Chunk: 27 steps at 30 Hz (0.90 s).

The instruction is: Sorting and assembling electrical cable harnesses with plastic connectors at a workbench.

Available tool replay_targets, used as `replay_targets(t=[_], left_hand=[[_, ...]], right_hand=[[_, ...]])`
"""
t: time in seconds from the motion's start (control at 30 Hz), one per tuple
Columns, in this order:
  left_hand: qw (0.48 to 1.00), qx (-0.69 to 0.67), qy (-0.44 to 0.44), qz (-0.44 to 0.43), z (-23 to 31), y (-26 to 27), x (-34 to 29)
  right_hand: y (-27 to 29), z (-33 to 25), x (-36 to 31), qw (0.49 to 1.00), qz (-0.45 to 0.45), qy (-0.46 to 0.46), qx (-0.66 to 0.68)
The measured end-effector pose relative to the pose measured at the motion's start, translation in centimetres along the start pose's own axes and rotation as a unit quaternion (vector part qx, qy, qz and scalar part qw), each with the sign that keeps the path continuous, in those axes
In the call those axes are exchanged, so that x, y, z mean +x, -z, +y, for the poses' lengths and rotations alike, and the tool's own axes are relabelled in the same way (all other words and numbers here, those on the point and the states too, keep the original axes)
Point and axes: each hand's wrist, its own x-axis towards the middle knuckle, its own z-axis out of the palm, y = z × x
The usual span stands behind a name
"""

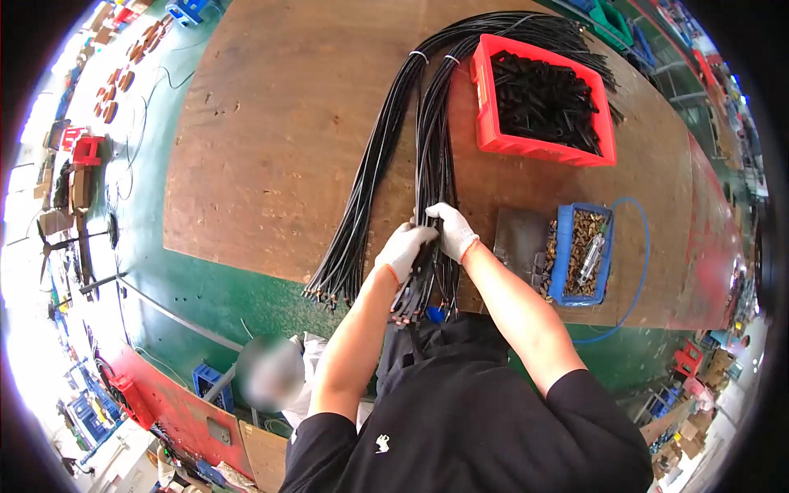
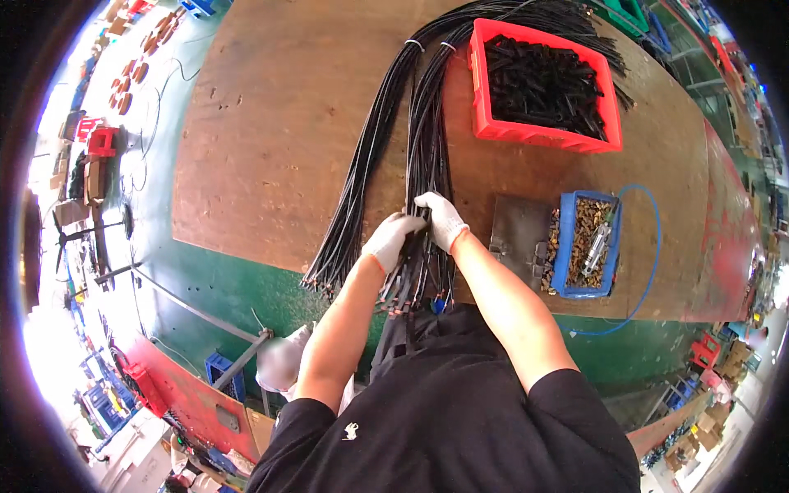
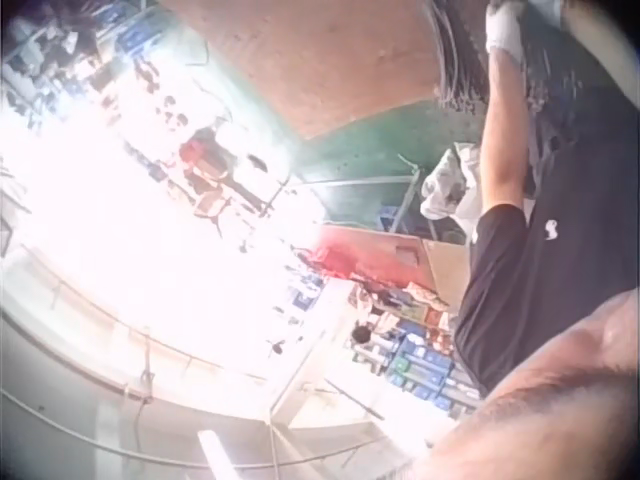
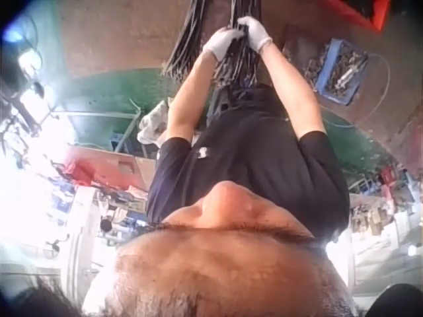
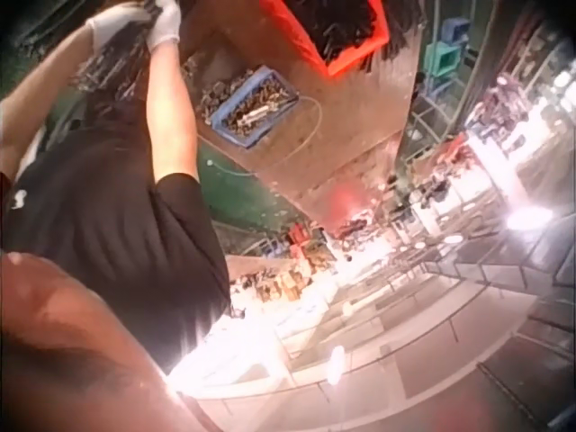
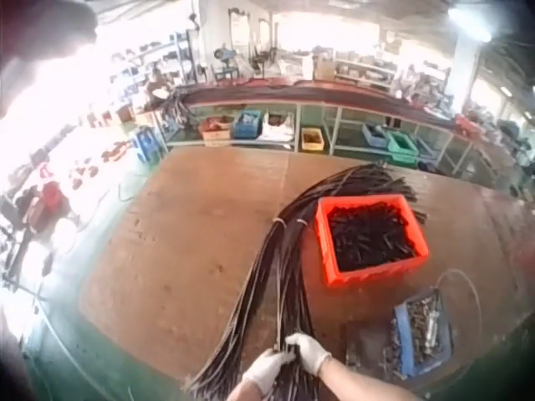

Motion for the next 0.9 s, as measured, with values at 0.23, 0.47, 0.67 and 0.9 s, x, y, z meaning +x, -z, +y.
replay_targets(t=[0.23,0.47,0.67,0.9], left_hand=[[0.957,-0.277,0.073,0.04,-4.2,3.3,4.1],[0.988,-0.143,0.051,-0.014,-2.8,4.5,2.1],[0.986,-0.144,0.048,-0.063,-2.6,5.4,1.6],[0.985,-0.162,0.019,-0.052,-3.1,8.8,1.0]], right_hand=[[-3.8,-1.3,-2.8,0.998,-0.017,-0.051,0.014],[-3.0,-0.7,-2.7,0.999,-0.037,-0.019,0.005],[-4.4,-0.9,-3.3,1.0,0.004,-0.023,-0.018],[-2.7,-1.3,-2.9,0.995,0.002,-0.02,-0.097]])
